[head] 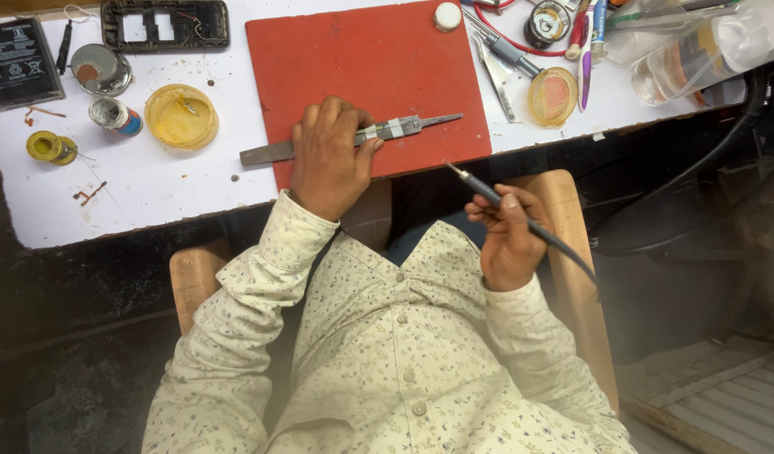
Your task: The person files a small metal component held in a clamp on the workbench, then applies paste from a small jar onto the component with a brush, and finally solders the component using a soldering iron while holding it steady with the other hand.
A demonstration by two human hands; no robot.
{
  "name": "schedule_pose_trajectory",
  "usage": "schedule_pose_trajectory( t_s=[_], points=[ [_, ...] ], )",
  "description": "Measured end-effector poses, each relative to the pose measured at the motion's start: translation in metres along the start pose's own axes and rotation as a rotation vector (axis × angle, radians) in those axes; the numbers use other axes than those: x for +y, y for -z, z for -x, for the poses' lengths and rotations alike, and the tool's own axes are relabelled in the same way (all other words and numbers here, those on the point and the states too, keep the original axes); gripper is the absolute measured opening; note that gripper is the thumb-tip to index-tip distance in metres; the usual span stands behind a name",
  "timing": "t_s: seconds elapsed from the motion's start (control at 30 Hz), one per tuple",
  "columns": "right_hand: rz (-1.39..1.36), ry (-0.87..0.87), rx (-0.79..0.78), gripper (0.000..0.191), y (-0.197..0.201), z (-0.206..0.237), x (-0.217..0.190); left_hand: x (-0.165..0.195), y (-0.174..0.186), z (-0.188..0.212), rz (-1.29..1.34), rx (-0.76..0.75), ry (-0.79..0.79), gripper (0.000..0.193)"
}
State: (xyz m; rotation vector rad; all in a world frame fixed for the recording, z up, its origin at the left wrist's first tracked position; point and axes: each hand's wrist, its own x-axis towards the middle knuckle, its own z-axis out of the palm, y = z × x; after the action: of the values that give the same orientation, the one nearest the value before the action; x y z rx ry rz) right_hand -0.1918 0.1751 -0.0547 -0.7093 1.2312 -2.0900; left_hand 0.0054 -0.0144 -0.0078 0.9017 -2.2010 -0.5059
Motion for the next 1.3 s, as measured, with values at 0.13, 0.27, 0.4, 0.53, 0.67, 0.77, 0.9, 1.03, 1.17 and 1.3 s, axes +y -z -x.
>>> schedule_pose_trajectory(
  t_s=[0.13,0.27,0.4,0.53,0.67,0.77,0.9,1.03,1.17,1.3],
  points=[
    [-0.168,-0.109,-0.023,0.023,0.010,-0.019,-0.012,0.000,-0.001,0.001,-0.003,0.021,-0.023,0.021],
    [-0.373,-0.260,0.004,0.023,0.009,-0.036,-0.015,0.001,0.000,0.002,-0.007,0.019,-0.025,0.021],
    [-0.399,-0.287,-0.012,0.021,0.003,-0.041,-0.019,0.002,0.001,0.002,0.001,0.029,-0.035,0.022],
    [-0.047,-0.008,-0.043,0.020,-0.009,-0.040,-0.017,0.003,0.002,0.003,-0.001,0.016,-0.027,0.022],
    [0.294,0.355,-0.139,0.020,-0.023,-0.041,-0.008,0.005,0.003,0.003,0.003,0.024,-0.036,0.022],
    [0.413,0.417,-0.218,0.021,-0.029,-0.040,-0.004,0.006,0.005,0.003,0.015,0.022,-0.033,0.021],
    [0.503,0.518,-0.271,0.019,-0.033,-0.040,-0.003,0.007,0.006,0.004,0.012,0.026,-0.035,0.021],
    [0.550,0.549,-0.271,0.021,-0.035,-0.042,-0.004,0.008,0.007,0.004,0.016,0.019,-0.032,0.020],
    [0.586,0.560,-0.268,0.020,-0.037,-0.044,-0.004,0.010,0.008,0.004,0.023,0.018,-0.031,0.020],
    [0.630,0.556,-0.266,0.020,-0.037,-0.044,-0.005,0.010,0.009,0.003,0.017,0.011,-0.027,0.020]
  ],
)
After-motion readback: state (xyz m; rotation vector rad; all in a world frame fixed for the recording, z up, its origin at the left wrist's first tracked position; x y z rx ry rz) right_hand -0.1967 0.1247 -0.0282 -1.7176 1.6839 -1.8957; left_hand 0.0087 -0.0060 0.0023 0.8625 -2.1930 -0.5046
